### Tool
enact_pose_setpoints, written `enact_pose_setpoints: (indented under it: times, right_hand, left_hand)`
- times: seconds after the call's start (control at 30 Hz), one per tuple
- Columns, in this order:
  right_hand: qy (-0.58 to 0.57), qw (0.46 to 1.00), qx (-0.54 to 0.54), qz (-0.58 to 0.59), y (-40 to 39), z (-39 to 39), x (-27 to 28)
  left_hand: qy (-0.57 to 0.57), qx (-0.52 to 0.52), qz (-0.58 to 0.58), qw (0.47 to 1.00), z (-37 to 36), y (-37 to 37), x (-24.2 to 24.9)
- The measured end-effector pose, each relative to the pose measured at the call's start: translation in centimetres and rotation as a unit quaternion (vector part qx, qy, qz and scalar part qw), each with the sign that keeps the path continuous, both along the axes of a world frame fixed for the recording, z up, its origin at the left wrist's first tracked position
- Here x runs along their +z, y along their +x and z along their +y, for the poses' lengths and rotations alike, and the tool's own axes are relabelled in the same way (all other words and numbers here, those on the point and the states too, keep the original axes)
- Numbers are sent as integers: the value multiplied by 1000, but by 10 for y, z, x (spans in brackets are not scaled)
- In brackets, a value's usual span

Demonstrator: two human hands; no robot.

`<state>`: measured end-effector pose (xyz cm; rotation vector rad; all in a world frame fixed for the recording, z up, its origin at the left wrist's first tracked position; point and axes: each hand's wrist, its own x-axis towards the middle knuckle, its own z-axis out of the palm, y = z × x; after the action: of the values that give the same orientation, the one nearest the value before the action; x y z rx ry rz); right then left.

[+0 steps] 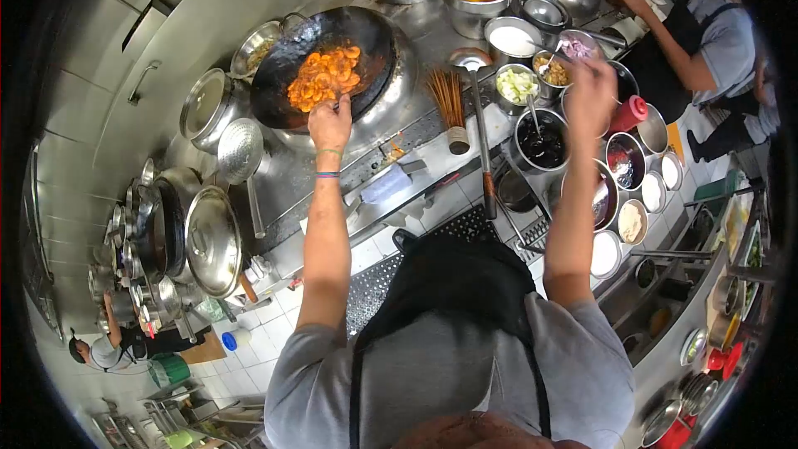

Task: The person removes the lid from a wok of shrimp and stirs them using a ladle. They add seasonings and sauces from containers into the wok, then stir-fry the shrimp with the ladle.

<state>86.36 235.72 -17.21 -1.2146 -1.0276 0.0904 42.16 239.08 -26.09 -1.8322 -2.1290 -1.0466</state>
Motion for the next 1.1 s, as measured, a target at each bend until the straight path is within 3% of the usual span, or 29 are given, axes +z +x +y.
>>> enact_pose_setpoints:
  times: [0.03,0.07,0.1,0.13,0.2,0.27,0.33,0.37,0.43,0.5,0.57,0.6,0.63,0.73,0.83,1.1]
  right_hand:
    - [-38,997,55,-48,-37,21,9]
    - [43,987,39,-148,-75,42,16]
    - [-16,989,117,-88,-114,38,40]
    - [49,982,136,-121,-128,62,28]
    - [97,976,92,-170,-130,51,42]
    - [76,986,84,-126,-97,27,37]
    - [-28,996,72,-36,-46,-14,30]
    - [-3,999,45,-14,-14,-27,16]
    - [24,999,-22,21,62,-61,-17]
    - [-24,990,-132,32,129,-114,-35]
    - [-78,965,-251,-22,201,-159,-73]
    - [-87,956,-279,32,220,-180,-78]
    - [-124,941,-315,11,236,-201,-85]
    - [-208,907,-364,-30,263,-239,-110]
    - [-205,907,-367,-27,270,-252,-131]
    - [-265,905,-333,9,222,-301,-134]
  left_hand:
    - [-3,5,-6,1000,-1,1,2]
    - [-8,9,-12,1000,-4,3,3]
    - [-37,22,-21,999,-9,6,7]
    - [-64,35,-28,997,-13,10,14]
    - [-79,46,-17,996,-8,9,16]
    - [-64,43,12,997,-4,-2,-3]
    - [-23,41,26,999,0,-13,-15]
    - [-13,10,12,1000,-3,-9,-10]
    - [-28,-24,-9,999,18,-26,-36]
    - [-62,27,29,997,5,-11,-11]
    - [-46,15,49,998,4,-14,-13]
    - [-43,21,51,998,5,-14,-12]
    - [-53,26,49,997,4,-10,-7]
    - [-77,35,67,994,4,-11,-5]
    - [-81,15,61,995,9,-21,-11]
    - [-103,22,72,992,7,-23,-6]
